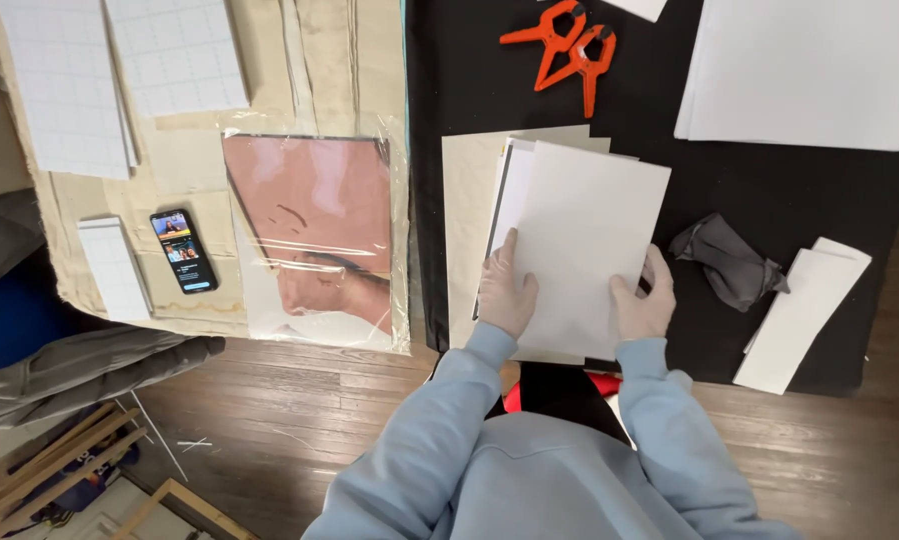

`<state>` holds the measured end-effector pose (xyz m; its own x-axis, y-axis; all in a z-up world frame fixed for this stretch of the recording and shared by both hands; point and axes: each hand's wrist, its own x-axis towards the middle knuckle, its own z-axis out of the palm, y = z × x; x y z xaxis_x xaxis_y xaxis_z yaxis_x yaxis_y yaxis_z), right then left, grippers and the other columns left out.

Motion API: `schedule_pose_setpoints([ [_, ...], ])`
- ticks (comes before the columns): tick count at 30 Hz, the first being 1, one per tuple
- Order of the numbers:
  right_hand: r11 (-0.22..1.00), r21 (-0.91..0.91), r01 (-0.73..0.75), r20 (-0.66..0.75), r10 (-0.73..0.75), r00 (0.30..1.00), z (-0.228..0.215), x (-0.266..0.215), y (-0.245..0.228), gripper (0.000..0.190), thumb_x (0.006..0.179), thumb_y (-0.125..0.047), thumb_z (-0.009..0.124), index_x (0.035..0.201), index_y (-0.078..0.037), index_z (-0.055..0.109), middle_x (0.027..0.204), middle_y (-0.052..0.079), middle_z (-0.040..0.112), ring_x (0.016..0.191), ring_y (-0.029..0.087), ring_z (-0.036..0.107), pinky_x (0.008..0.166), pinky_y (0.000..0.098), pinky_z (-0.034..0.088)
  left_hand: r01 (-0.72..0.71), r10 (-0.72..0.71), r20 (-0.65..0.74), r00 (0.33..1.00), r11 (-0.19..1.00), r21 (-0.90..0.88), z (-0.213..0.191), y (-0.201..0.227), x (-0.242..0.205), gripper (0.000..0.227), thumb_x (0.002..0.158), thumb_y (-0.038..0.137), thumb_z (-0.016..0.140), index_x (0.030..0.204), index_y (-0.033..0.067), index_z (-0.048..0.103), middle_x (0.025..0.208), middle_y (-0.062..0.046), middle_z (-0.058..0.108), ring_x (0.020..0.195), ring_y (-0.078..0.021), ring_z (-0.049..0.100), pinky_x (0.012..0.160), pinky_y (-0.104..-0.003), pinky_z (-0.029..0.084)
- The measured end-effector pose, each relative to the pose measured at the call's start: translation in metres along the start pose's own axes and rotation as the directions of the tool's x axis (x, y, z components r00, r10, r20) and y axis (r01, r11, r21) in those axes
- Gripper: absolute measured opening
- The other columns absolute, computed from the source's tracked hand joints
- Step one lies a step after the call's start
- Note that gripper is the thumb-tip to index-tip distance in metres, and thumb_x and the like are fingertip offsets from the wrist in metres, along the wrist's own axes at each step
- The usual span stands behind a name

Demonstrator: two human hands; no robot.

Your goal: Organizing and stacking art prints and paper sheets on workshop tables.

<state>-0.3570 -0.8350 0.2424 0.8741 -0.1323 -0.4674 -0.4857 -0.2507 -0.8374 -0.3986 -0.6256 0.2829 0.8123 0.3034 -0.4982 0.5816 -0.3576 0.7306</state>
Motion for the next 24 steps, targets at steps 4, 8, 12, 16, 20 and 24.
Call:
schedule_pose_setpoints([
  [4,0.989,-0.146,0.021,-0.043,-0.028,0.999,0.021,-0.005,0.002,0.077,0.084,0.002,0.072,0.153,0.000,0.040,0.147,0.017,0.055,0.136,0.028,0.054,0.105,0.0407,0.050,-0.015,0.035,-0.126,0.991,0.989,0.150,0.003,-0.018,0.006,0.080,0.086,0.014,0.068,0.158,0.0064,0.033,0.139,-0.018,0.056,0.130,-0.0365,0.048,0.109,-0.047,0.043],
  [8,0.984,-0.159,0.076,-0.035,-0.083,0.996,0.035,0.000,0.010,0.079,0.085,0.001,0.072,0.156,0.000,0.038,0.149,0.018,0.053,0.136,0.028,0.053,0.106,0.0412,0.051,0.027,0.011,-0.188,0.982,0.979,0.200,0.005,-0.035,0.017,0.074,0.085,0.016,0.070,0.152,0.0070,0.039,0.153,-0.022,0.041,0.139,-0.0388,0.041,0.105,-0.044,0.044],
  [12,0.961,-0.278,0.016,-0.061,-0.035,0.998,0.038,0.000,0.010,0.073,0.085,-0.003,0.071,0.152,-0.002,0.043,0.146,0.017,0.050,0.131,0.028,0.057,0.100,0.0411,0.053,0.066,-0.061,-0.070,0.996,0.996,0.064,0.018,-0.050,0.021,0.087,0.086,0.015,0.067,0.159,-0.0027,0.022,0.161,-0.024,0.029,0.144,-0.0392,0.035,0.115,-0.042,0.037],
  [16,0.932,-0.356,0.064,-0.072,-0.096,0.993,0.043,0.002,0.010,0.064,0.086,-0.005,0.070,0.149,-0.006,0.054,0.139,0.018,0.054,0.123,0.029,0.060,0.097,0.0412,0.054,0.106,-0.108,-0.073,0.991,0.994,-0.024,-0.001,-0.016,0.021,0.089,0.086,0.015,0.068,0.160,-0.0024,0.021,0.162,-0.025,0.030,0.147,-0.0417,0.033,0.118,-0.041,0.035],
  [20,0.921,-0.380,0.090,-0.072,-0.127,0.989,0.034,0.018,0.039,0.064,0.082,-0.006,0.072,0.144,-0.005,0.057,0.135,0.018,0.057,0.117,0.030,0.062,0.095,0.0417,0.054,0.096,-0.098,-0.105,0.990,0.995,-0.025,0.006,-0.035,0.028,0.098,0.081,0.018,0.073,0.160,-0.0027,0.019,0.159,-0.028,0.031,0.145,-0.0438,0.034,0.119,-0.044,0.032],
  [24,0.872,-0.396,0.286,-0.030,-0.324,0.946,0.044,0.051,-0.035,0.055,0.088,-0.010,0.073,0.141,-0.005,0.059,0.135,0.016,0.058,0.114,0.026,0.062,0.091,0.0388,0.053,0.004,-0.068,-0.273,0.960,0.973,-0.231,-0.064,-0.031,0.074,0.103,0.079,0.020,0.081,0.158,-0.0034,0.019,0.158,-0.028,0.033,0.148,-0.0397,0.033,0.121,-0.042,0.029],
])
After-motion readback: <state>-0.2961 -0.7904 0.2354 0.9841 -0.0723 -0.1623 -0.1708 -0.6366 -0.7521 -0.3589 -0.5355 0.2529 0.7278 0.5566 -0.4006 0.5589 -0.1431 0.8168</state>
